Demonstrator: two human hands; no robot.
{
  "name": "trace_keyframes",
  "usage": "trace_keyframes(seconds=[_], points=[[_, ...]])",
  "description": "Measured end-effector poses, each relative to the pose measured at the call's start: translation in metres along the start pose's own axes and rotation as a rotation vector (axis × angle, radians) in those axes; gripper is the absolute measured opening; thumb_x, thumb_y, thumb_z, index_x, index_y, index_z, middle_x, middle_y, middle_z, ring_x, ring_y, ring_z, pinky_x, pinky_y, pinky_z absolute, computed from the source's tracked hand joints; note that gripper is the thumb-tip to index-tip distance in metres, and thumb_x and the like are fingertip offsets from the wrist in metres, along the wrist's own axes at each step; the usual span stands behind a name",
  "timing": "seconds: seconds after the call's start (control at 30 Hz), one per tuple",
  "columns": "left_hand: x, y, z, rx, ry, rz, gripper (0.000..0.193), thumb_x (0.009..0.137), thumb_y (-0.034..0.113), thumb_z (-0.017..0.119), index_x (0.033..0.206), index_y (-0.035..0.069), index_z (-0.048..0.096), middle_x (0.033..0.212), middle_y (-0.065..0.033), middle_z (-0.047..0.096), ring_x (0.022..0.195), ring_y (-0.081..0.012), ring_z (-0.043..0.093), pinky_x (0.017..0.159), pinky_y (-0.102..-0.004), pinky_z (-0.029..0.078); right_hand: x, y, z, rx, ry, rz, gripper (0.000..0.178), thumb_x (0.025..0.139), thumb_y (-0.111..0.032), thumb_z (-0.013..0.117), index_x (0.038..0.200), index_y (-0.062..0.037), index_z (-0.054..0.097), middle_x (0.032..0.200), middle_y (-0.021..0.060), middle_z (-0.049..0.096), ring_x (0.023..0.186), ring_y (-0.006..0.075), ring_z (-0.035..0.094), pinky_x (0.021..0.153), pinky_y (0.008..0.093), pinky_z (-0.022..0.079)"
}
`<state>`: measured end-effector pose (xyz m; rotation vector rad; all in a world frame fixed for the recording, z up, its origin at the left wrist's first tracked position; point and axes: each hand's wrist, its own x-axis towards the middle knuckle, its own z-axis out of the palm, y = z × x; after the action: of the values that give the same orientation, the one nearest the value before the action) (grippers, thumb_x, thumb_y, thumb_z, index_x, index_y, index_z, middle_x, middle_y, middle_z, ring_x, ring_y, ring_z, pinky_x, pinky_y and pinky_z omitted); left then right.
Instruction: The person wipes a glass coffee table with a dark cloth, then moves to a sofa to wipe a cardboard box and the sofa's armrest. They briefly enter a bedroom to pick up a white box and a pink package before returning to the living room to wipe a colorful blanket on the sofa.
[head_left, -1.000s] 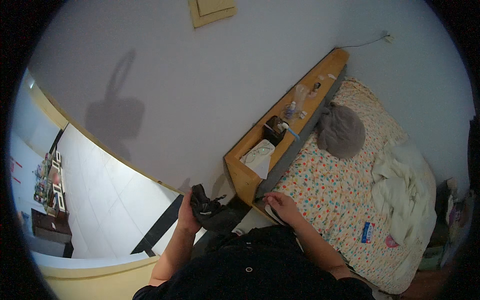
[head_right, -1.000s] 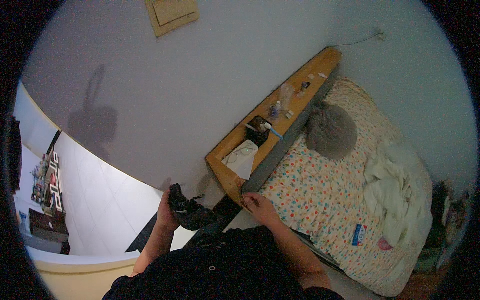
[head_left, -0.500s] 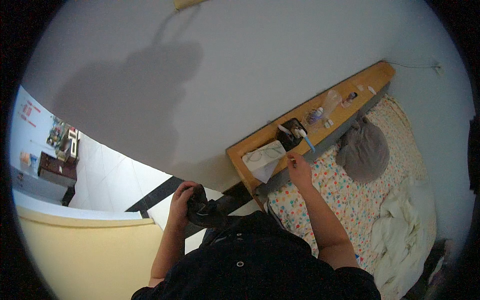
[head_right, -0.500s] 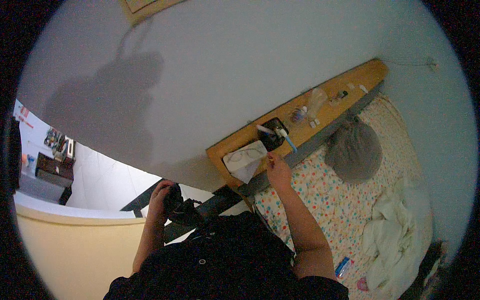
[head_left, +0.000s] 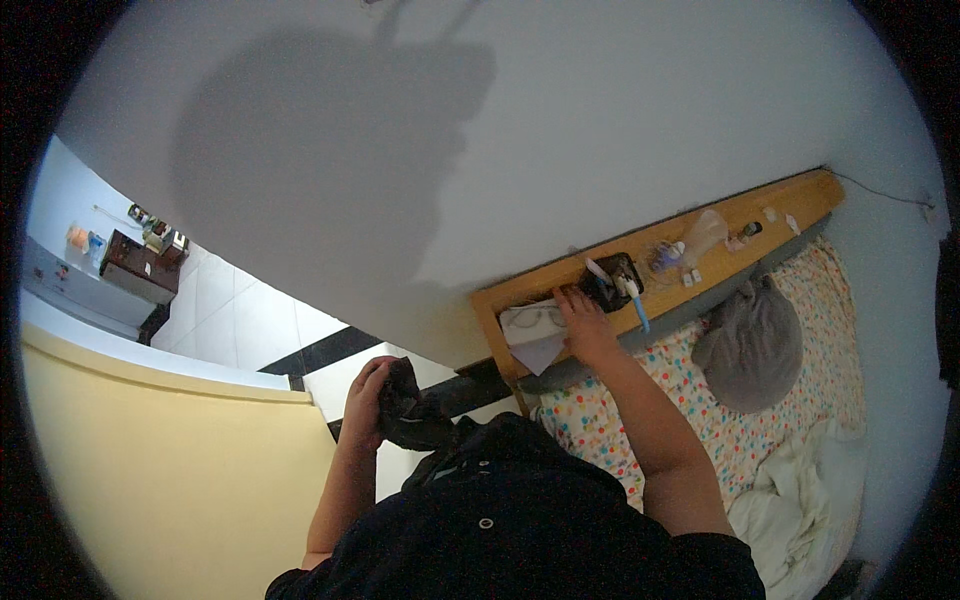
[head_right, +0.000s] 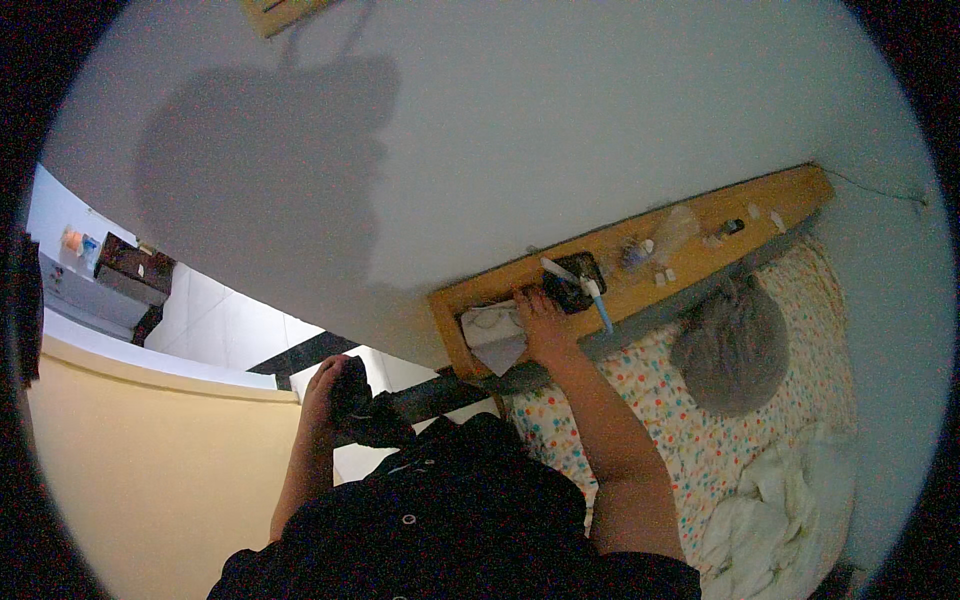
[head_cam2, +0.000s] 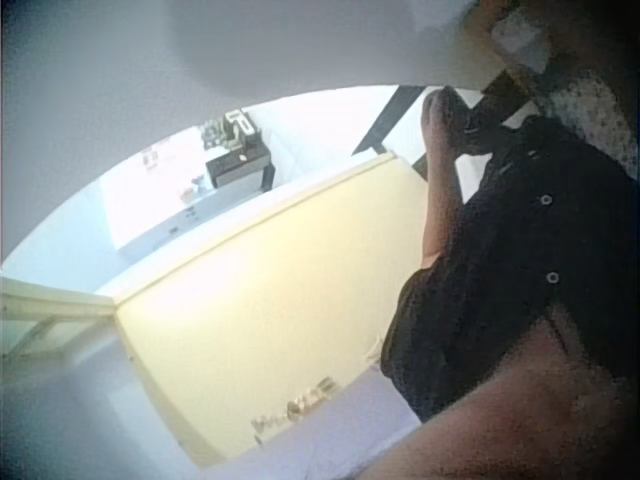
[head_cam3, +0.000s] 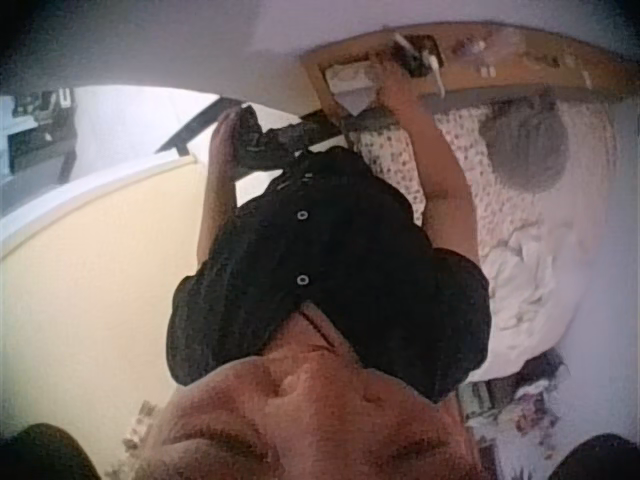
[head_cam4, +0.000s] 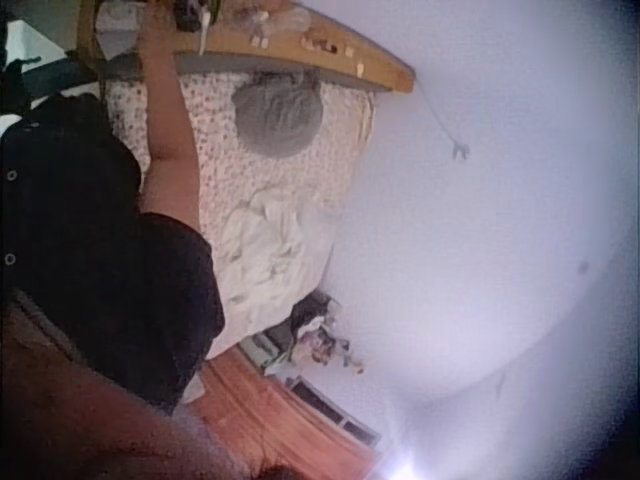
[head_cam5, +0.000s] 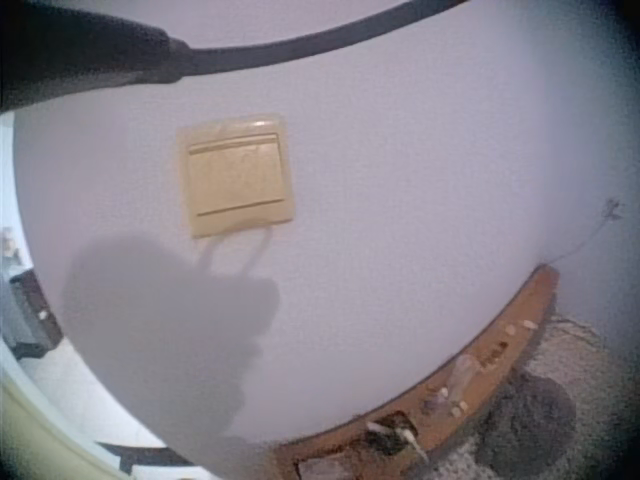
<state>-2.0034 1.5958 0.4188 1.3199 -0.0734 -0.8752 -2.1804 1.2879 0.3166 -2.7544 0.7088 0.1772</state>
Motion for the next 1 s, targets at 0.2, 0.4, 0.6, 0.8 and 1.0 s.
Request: trace_keyframes(seconds=[0.2, 0.4, 0.6, 0.8, 1.0], points=[[0.001, 0.003, 0.008, 0.028, -0.017, -0.014, 0.023, 0.094, 0.021, 0.051, 0.105, 0.002, 0.056, 0.089, -0.0081, 0.06, 0.075, -0.0156, 0.061, 0.065, -0.028, 0.053, 0.016, 0.029, 0.038, -0.158, 0.059, -0.127, 0.083, 0.067, -0.019, 0.08, 0.134, -0.0051, 0.034, 0.132, 0.0207, 0.04, 0.128, 0.0398, 0.035, 0.103, 0.0479, 0.036], [0.006, 0.01, 0.017, 0.047, 0.0, -0.043, 0.029, 0.095, 0.026, 0.053, 0.108, 0.001, 0.056, 0.091, -0.0069, 0.06, 0.078, -0.0143, 0.06, 0.068, -0.0269, 0.052, 0.007, 0.01, -0.006, -0.072, -0.217, -0.017, 0.084, 0.066, -0.028, 0.081, 0.133, -0.0045, 0.036, 0.136, 0.0218, 0.039, 0.128, 0.0406, 0.036, 0.104, 0.0486, 0.036], [0.018, 0.027, 0.035, 0.207, 0.001, 0.016, 0.034, 0.094, 0.031, 0.054, 0.111, 0.002, 0.057, 0.094, -0.0056, 0.061, 0.084, -0.0132, 0.058, 0.076, -0.026, 0.047, -0.016, 0.0, -0.03, 0.085, -0.242, 0.058, 0.081, 0.067, -0.033, 0.079, 0.131, -0.002, 0.04, 0.131, 0.0206, 0.046, 0.124, 0.0373, 0.043, 0.101, 0.0463, 0.04], [0.045, 0.029, 0.043, 0.418, -0.107, 0.137, 0.036, 0.095, 0.034, 0.053, 0.112, 0.004, 0.059, 0.095, -0.0052, 0.062, 0.086, -0.0136, 0.057, 0.079, -0.027, 0.045, -0.078, 0.003, -0.051, 0.444, -0.109, 0.225, 0.087, 0.065, -0.037, 0.079, 0.132, 0.0018, 0.039, 0.123, 0.0209, 0.051, 0.112, 0.0337, 0.054, 0.094, 0.0417, 0.045], [0.084, 0.035, 0.096, 0.992, -0.327, 0.593, 0.044, 0.09, 0.041, 0.057, 0.118, 0.008, 0.055, 0.099, -0.0129, 0.064, 0.095, -0.0262, 0.061, 0.083, -0.0364, 0.046, -0.145, -0.014, -0.093, 0.529, 0.065, 0.357, 0.084, 0.062, -0.036, 0.079, 0.129, 0.0, 0.042, 0.118, 0.018, 0.053, 0.101, 0.0303, 0.06, 0.088, 0.0385, 0.048]])
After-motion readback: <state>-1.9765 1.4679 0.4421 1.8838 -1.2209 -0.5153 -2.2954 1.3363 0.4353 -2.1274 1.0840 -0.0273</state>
